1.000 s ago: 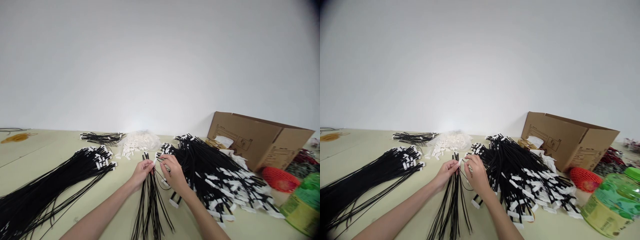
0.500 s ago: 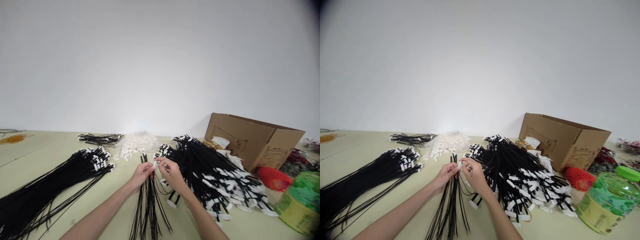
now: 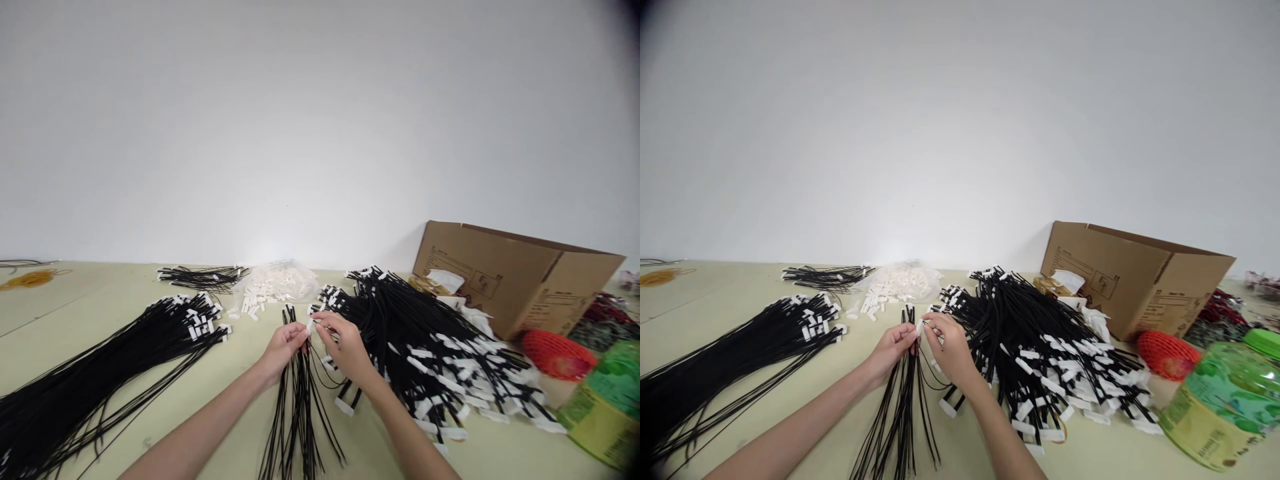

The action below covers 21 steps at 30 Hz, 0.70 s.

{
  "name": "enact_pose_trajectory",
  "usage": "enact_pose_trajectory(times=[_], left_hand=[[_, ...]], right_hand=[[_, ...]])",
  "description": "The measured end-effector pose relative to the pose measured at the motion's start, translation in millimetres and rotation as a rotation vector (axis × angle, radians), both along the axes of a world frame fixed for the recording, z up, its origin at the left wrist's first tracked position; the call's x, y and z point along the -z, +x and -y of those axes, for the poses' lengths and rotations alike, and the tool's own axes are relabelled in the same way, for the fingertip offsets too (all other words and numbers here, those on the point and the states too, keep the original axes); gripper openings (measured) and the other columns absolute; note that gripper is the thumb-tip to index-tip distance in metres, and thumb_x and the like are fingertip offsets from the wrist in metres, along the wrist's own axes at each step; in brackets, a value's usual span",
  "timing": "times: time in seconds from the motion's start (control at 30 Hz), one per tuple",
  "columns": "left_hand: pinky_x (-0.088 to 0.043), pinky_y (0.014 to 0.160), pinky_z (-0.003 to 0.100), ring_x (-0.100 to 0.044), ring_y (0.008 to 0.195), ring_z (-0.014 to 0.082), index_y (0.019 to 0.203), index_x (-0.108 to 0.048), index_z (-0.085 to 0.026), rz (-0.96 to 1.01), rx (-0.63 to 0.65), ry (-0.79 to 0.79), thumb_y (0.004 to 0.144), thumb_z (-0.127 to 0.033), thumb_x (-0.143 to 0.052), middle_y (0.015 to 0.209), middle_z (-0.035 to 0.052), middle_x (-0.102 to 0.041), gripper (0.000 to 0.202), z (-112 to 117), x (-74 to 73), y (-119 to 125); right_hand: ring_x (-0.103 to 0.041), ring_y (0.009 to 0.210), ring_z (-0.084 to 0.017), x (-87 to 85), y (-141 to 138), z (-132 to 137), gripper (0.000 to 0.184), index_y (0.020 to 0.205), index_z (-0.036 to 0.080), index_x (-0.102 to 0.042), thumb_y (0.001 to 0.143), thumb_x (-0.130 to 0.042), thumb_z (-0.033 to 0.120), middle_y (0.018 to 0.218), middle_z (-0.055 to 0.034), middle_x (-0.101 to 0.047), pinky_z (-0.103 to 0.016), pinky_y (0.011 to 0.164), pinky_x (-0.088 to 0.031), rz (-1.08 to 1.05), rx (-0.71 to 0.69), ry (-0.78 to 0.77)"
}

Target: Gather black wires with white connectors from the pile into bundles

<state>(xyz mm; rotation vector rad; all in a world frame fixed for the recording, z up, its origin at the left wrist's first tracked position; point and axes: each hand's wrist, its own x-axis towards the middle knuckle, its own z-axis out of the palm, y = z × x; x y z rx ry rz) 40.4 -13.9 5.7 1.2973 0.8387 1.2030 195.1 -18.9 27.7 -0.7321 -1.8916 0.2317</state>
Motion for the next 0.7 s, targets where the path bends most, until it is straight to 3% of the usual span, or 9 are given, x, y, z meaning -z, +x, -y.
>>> enact_pose_trajectory(times=[0.07, 0.2, 0.33, 0.47, 0.7], left_hand=[[-0.033, 0.053, 0.021, -0.046, 0.052, 0.0087, 0.071, -0.058, -0.012, 0.039, -0.036, -0.039, 0.066, -0.041, -0.065, 0.056, -0.0020, -0.052, 0.030, -1.3, 0.7, -0.6], [-0.035, 0.053, 0.020, -0.046, 0.052, 0.0082, 0.070, -0.057, -0.013, 0.152, -0.127, -0.121, 0.062, -0.040, -0.069, 0.057, -0.0018, -0.052, 0.030, -2.9, -0.5, -2.2], [-0.038, 0.054, 0.020, -0.046, 0.053, 0.0072, 0.070, -0.058, -0.013, 0.266, -0.143, -0.153, 0.061, -0.038, -0.070, 0.060, -0.0017, -0.053, 0.029, -3.4, -2.9, -3.6], [-0.041, 0.058, 0.020, -0.049, 0.055, 0.0072, 0.070, -0.058, -0.013, 0.336, -0.126, -0.160, 0.060, -0.033, -0.072, 0.062, -0.0008, -0.055, 0.027, -5.6, -2.9, -6.1], [-0.042, 0.061, 0.021, -0.057, 0.064, 0.0103, 0.074, -0.058, -0.012, 0.335, 0.066, -0.278, 0.067, -0.026, -0.068, 0.072, 0.0040, -0.061, 0.018, -5.5, -3.0, -10.9]], right_hand=[[-0.054, 0.097, -0.019, 4.5, -0.6, -2.6, 0.015, 0.090, 0.018, -0.057, 0.084, -0.044, 0.019, 0.103, -0.0097, -0.059, -0.036, 0.083, -0.046, 0.043, 0.089, 0.082], [-0.036, 0.119, -0.026, 8.9, -0.7, -2.8, 0.037, 0.118, 0.018, -0.047, 0.082, -0.051, 0.026, 0.125, -0.0128, -0.045, -0.047, 0.094, -0.039, 0.224, 0.151, 0.217], [-0.024, 0.125, -0.033, 9.5, 0.8, -1.6, 0.031, 0.106, 0.018, -0.056, 0.077, -0.058, 0.029, 0.133, -0.0125, -0.036, -0.054, 0.091, -0.039, 0.351, 0.172, 0.297], [-0.025, 0.125, -0.030, 9.9, 2.4, -4.6, 0.015, 0.091, 0.019, -0.063, 0.080, -0.053, 0.017, 0.133, -0.0099, -0.037, -0.050, 0.091, -0.042, 0.370, 0.192, 0.362], [-0.027, 0.125, -0.028, 7.6, 7.4, -8.5, 0.027, 0.096, 0.020, -0.063, 0.082, -0.044, 0.007, 0.131, -0.0109, -0.040, -0.047, 0.089, -0.044, 0.334, 0.293, 0.400]])
